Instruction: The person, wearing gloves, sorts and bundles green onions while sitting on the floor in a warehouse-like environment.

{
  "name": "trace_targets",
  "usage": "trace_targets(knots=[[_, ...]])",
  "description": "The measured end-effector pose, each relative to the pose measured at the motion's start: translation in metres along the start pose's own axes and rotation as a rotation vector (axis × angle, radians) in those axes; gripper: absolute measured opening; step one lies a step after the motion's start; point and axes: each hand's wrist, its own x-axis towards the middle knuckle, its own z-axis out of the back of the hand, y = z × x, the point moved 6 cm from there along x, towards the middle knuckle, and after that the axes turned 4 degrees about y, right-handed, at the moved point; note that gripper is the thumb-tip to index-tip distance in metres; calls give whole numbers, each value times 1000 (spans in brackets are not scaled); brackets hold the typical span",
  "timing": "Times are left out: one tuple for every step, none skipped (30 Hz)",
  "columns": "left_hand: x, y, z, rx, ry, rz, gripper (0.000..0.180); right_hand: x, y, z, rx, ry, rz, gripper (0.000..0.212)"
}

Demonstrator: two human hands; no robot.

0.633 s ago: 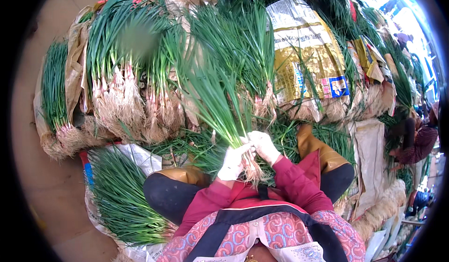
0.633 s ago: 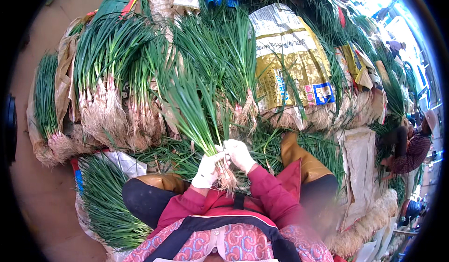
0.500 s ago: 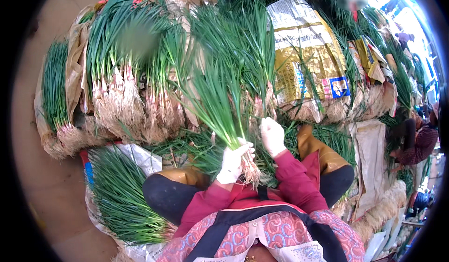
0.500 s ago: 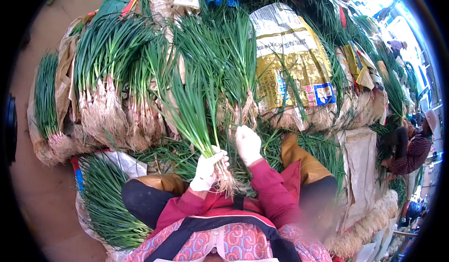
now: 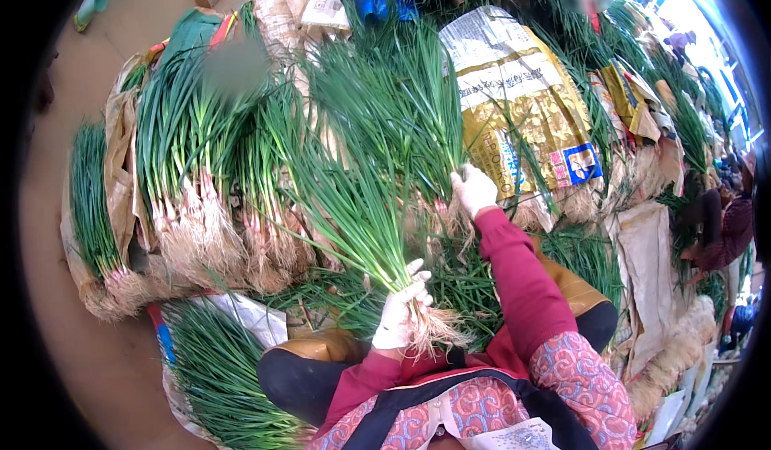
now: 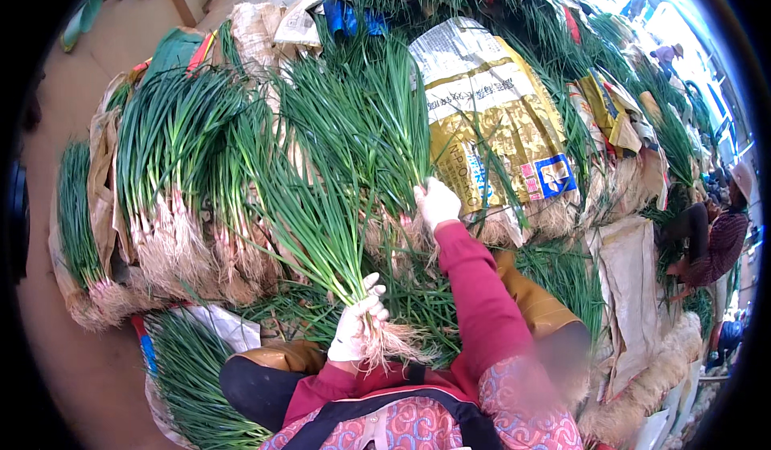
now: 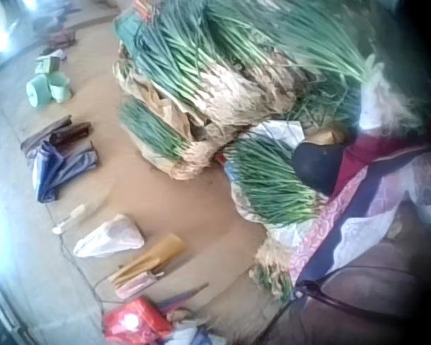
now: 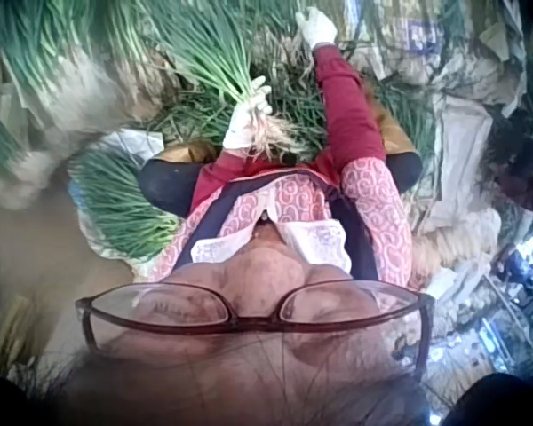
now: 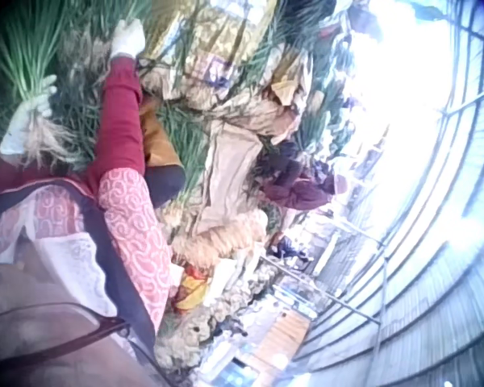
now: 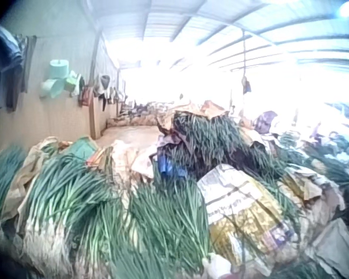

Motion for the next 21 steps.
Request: trace_targets(knots=[[1,1,0,-23,16,8,52,8,-8,-14,-84,198,-50,31],[2,1,2,-6,3,5,51,11,-14,-16,-84,188,-62,31],[3,0,3,11,-9,3,51,12,-21,-16,-84,177,-74,31],[4,-2,5,23,-22,-5,50,13,-22,-16,-88,169,-80,30],[2,-4,8,-10,-11,-26,48,-2,-5,0,-9,71,7,29],[2,-6,10,18,-40,-43,46,-17,10,15,-11,5,46,25],[1,-7,10,46,-67,-51,45,-38,24,32,63,42,48,24],[-2,-7,11,74,-95,-59,44,-61,35,43,139,79,49,22],[-2,-6,18,119,-83,-61,40,-86,42,46,295,139,58,21],[-4,-5,18,110,-169,-71,34,-113,45,45,452,202,65,21],[-5,-4,14,102,-172,-72,30,-138,48,45,395,242,105,20],[-5,-3,9,95,-170,-69,27,-161,49,46,336,277,141,21],[-4,-1,10,118,-169,-65,23,-183,53,46,311,307,191,22],[-9,-1,13,204,-96,62,23,-200,58,48,285,339,235,23],[-6,2,15,193,-128,17,22,-211,66,54,342,300,310,26],[-5,3,6,180,-160,-31,22,-215,63,51,349,359,253,27],[-5,2,10,241,-102,13,21,-208,62,51,353,405,204,28],[-7,5,16,210,-150,-16,21,-201,60,50,357,451,154,29],[-6,8,13,180,-195,-40,21,-189,54,41,145,426,133,31],[-8,9,10,151,-239,-63,21,-179,47,24,276,480,109,33],[-9,9,9,175,-230,-44,19,-178,49,6,665,697,-127,32]])
